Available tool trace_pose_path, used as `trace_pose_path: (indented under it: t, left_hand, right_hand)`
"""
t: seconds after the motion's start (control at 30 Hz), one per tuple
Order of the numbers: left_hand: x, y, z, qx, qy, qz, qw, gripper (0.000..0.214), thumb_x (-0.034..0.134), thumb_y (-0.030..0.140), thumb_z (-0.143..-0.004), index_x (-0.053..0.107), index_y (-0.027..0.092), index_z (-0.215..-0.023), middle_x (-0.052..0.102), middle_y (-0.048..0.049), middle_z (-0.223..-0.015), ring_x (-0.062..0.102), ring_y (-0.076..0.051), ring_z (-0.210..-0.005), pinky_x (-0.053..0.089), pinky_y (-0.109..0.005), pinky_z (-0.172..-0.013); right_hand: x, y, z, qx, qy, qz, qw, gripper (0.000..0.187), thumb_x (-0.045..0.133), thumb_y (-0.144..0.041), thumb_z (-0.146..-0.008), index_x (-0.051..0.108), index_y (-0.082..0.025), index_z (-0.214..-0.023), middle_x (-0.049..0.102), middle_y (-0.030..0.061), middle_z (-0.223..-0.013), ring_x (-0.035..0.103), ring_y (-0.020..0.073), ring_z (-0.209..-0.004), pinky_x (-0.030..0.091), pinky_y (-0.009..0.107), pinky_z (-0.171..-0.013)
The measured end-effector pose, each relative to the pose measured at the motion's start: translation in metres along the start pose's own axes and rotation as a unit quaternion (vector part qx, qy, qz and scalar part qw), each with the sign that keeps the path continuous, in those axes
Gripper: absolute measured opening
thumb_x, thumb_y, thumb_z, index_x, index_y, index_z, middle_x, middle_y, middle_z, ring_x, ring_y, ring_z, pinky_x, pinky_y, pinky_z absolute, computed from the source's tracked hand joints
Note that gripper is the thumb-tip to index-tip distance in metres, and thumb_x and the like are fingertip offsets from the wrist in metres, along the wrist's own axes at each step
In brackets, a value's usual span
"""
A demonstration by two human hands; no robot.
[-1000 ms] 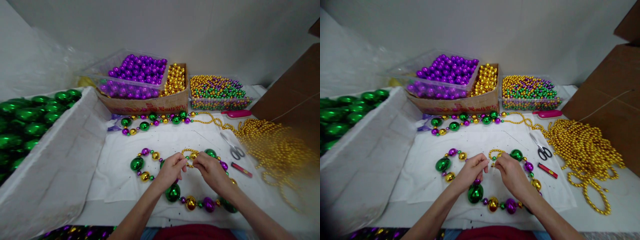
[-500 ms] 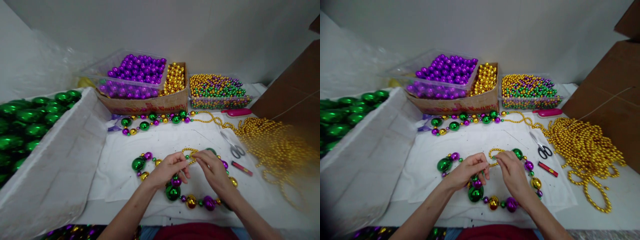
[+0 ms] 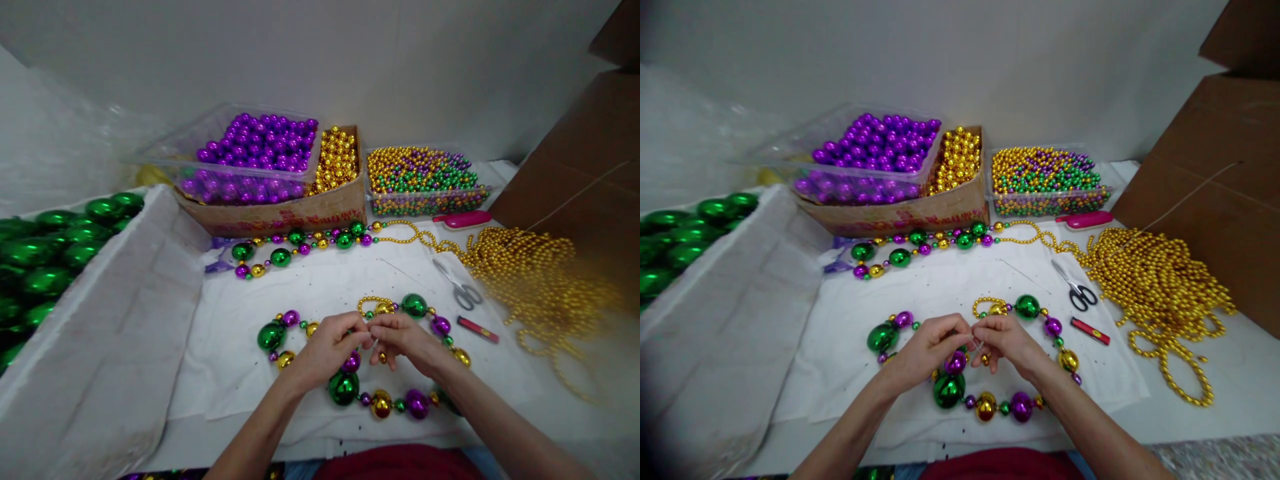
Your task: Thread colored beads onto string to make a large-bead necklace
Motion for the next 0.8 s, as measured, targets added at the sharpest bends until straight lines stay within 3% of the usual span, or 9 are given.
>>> trace_pose_path:
  t: [0.27, 0.43, 0.53, 0.6, 0.7, 0.8]
  left_hand:
    - [0.003, 0.008, 0.004, 0.019, 0.026, 0.007, 0.999, 0.02, 0.051, 0.028, -0.086, 0.061, 0.017, -0.073, 0.06, -0.0006, -0.069, 0.052, -0.014, -0.066, 0.039, -0.024, -0.064]
    - [-0.006, -0.005, 0.018, 0.029, 0.158, 0.054, 0.986, 0.018, 0.052, 0.026, -0.086, 0.063, 0.018, -0.074, 0.067, -0.0064, -0.097, 0.06, -0.019, -0.09, 0.042, -0.028, -0.08]
    - [-0.001, -0.023, 0.032, 0.007, 0.223, 0.062, 0.973, 0.018, 0.053, 0.027, -0.086, 0.063, 0.019, -0.072, 0.067, -0.0057, -0.096, 0.058, -0.02, -0.092, 0.041, -0.029, -0.083]
    - [0.008, -0.036, 0.039, -0.018, 0.236, 0.092, 0.967, 0.018, 0.055, 0.029, -0.085, 0.063, 0.019, -0.072, 0.066, -0.0051, -0.089, 0.057, -0.02, -0.088, 0.041, -0.028, -0.08]
    - [0.022, -0.053, 0.047, -0.065, 0.244, 0.211, 0.944, 0.018, 0.058, 0.033, -0.083, 0.064, 0.018, -0.074, 0.063, -0.0042, -0.082, 0.055, -0.019, -0.081, 0.041, -0.028, -0.076]
    - [0.031, -0.053, 0.05, -0.071, 0.237, 0.42, 0.873, 0.018, 0.063, 0.032, -0.08, 0.061, 0.016, -0.07, 0.062, -0.0049, -0.09, 0.054, -0.017, -0.085, 0.043, -0.028, -0.079]
  right_hand:
    - [-0.009, 0.001, 0.005, -0.007, 0.04, -0.039, 0.998, 0.028, 0.076, -0.035, -0.065, 0.06, -0.013, -0.068, 0.061, -0.0017, -0.055, 0.057, 0.0084, -0.043, 0.023, 0.014, -0.032]
    - [-0.03, 0.003, 0.012, -0.037, 0.103, -0.111, 0.988, 0.03, 0.074, -0.038, -0.07, 0.054, -0.016, -0.072, 0.06, -0.0015, -0.061, 0.059, 0.0097, -0.047, 0.018, 0.015, -0.032]
    - [-0.047, 0.016, 0.018, -0.05, 0.143, -0.165, 0.974, 0.031, 0.074, -0.038, -0.07, 0.051, -0.018, -0.075, 0.055, -0.003, -0.065, 0.059, 0.0101, -0.051, 0.013, 0.015, -0.032]
    - [-0.057, 0.026, 0.022, -0.06, 0.167, -0.193, 0.965, 0.03, 0.074, -0.036, -0.07, 0.049, -0.02, -0.075, 0.055, -0.003, -0.067, 0.059, 0.0107, -0.056, 0.017, 0.015, -0.034]
    - [-0.066, 0.034, 0.031, -0.069, 0.187, -0.218, 0.955, 0.027, 0.073, -0.033, -0.071, 0.049, -0.02, -0.075, 0.061, 0.0005, -0.081, 0.062, 0.0138, -0.077, 0.038, 0.017, -0.048]
    - [-0.06, 0.026, 0.042, -0.085, 0.172, -0.24, 0.952, 0.025, 0.07, -0.033, -0.073, 0.048, -0.022, -0.076, 0.062, 0.0037, -0.093, 0.059, 0.0198, -0.098, 0.045, 0.025, -0.063]
Point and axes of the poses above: each hand's wrist, its own z-axis away from the middle knuckle, its own x-axis out of the palm, y = z × x, the point moved 7 cm from there along -z, towards the middle knuckle
